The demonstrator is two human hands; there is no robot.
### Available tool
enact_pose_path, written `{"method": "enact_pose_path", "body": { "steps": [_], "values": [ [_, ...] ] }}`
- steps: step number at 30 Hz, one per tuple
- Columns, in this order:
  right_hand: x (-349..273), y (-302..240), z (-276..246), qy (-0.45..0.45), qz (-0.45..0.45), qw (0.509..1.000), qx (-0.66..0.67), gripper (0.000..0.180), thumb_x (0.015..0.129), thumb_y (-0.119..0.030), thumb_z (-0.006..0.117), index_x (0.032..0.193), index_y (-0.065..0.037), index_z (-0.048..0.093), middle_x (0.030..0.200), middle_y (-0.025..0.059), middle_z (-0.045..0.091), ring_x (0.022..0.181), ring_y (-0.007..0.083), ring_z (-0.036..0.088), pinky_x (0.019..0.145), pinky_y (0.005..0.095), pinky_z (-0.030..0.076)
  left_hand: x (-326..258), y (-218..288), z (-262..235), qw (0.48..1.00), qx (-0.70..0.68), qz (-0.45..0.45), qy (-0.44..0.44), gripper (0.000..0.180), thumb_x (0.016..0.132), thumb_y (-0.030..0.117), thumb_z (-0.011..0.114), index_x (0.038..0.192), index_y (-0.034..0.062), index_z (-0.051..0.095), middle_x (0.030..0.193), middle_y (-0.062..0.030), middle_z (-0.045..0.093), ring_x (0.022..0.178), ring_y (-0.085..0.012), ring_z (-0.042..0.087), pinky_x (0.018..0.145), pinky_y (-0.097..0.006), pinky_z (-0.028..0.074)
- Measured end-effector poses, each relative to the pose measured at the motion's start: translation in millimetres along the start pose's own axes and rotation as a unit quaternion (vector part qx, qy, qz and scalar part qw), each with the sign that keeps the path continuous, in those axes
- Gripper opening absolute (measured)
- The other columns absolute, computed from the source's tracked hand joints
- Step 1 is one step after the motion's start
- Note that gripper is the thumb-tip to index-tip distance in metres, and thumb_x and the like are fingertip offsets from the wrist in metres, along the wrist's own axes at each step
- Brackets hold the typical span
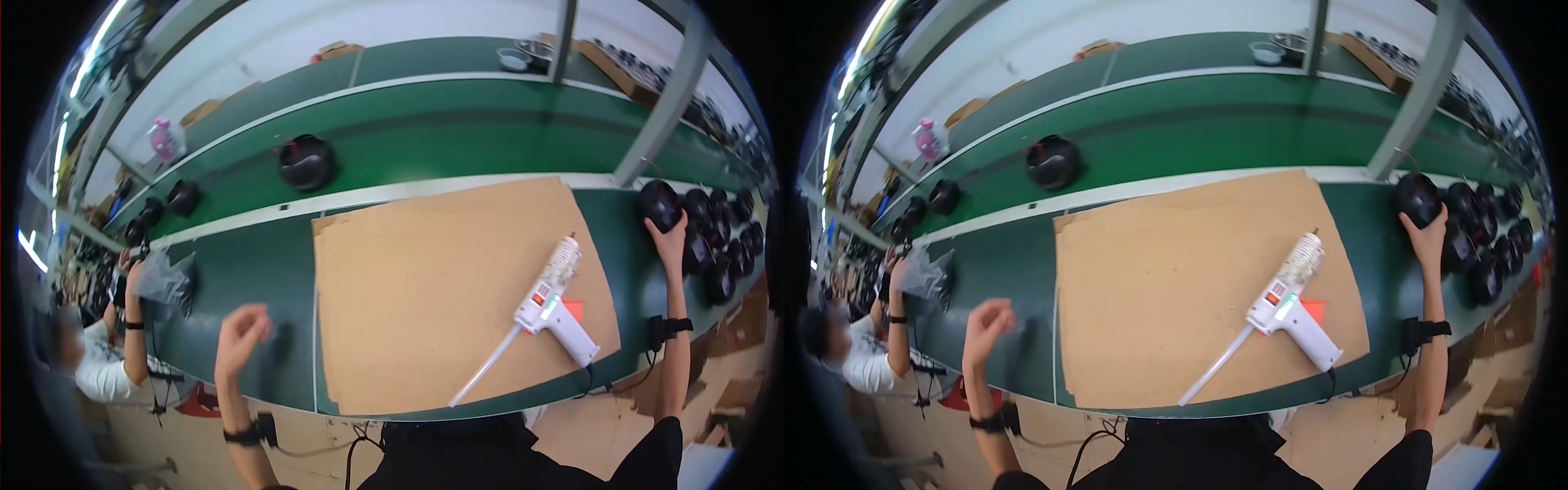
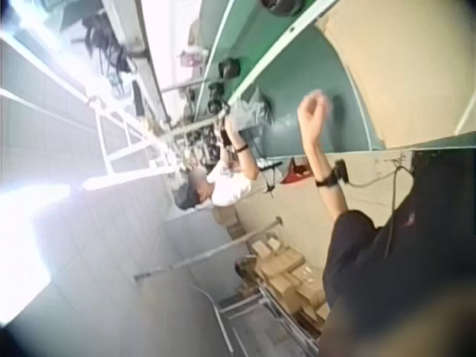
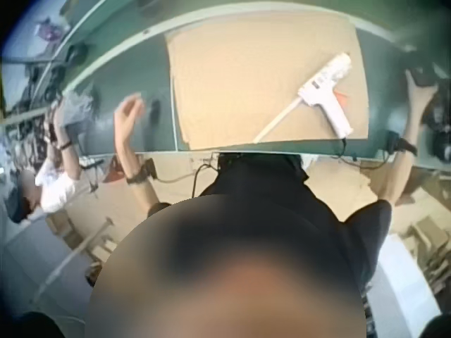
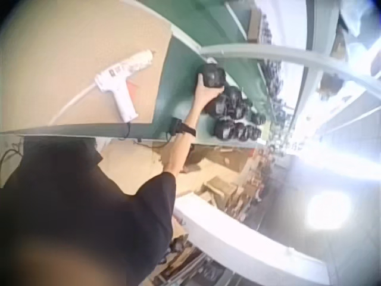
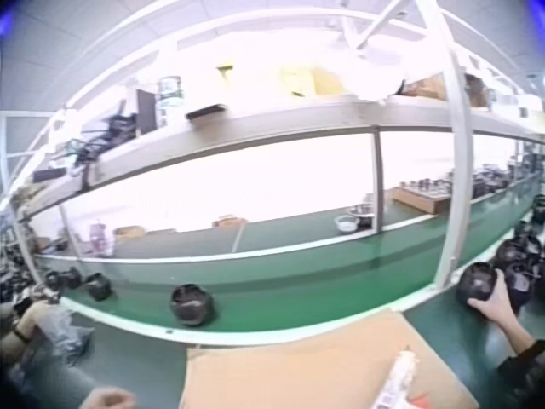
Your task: Applying hot glue to secure wires inside black plastic housings on an assembly line.
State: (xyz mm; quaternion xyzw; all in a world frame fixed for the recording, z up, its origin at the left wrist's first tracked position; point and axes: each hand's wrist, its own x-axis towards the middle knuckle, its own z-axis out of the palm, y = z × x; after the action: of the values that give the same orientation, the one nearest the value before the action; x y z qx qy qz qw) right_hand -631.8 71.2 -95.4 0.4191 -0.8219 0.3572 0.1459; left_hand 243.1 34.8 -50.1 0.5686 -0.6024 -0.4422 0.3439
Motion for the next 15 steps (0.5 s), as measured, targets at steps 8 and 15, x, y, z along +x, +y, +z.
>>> {"method": "enact_pose_path", "body": {
  "steps": [8, 15],
  "values": [
    [-59.0, -107.6, -40.2, -0.18, -0.078, 0.978, -0.076, 0.072, 0.087, -0.024, 0.076, 0.148, -0.001, 0.044, 0.117, 0.0262, 0.067, 0.107, 0.0374, 0.069, 0.092, 0.0443, 0.054, 196.1, 55.0, 16.0, 0.938, 0.286, 0.145, 0.129, 0.122, 0.072, 0.036, 0.093, 0.162, 0.0054, 0.016, 0.148, -0.034, 0.046, 0.14, -0.0391, 0.049, 0.116, -0.046, 0.041],
    [-219.8, -222.3, -128.2, -0.416, -0.179, 0.889, 0.066, 0.073, 0.076, -0.013, 0.08, 0.141, 0.003, 0.051, 0.13, 0.0223, 0.061, 0.117, 0.0378, 0.062, 0.099, 0.0454, 0.051, 330.9, 53.3, 52.5, 0.954, 0.214, 0.128, 0.168, 0.148, 0.054, 0.054, 0.098, 0.157, -0.0115, 0.014, 0.148, -0.0352, 0.046, 0.137, -0.0414, 0.05, 0.115, -0.042, 0.042]
  ]
}}
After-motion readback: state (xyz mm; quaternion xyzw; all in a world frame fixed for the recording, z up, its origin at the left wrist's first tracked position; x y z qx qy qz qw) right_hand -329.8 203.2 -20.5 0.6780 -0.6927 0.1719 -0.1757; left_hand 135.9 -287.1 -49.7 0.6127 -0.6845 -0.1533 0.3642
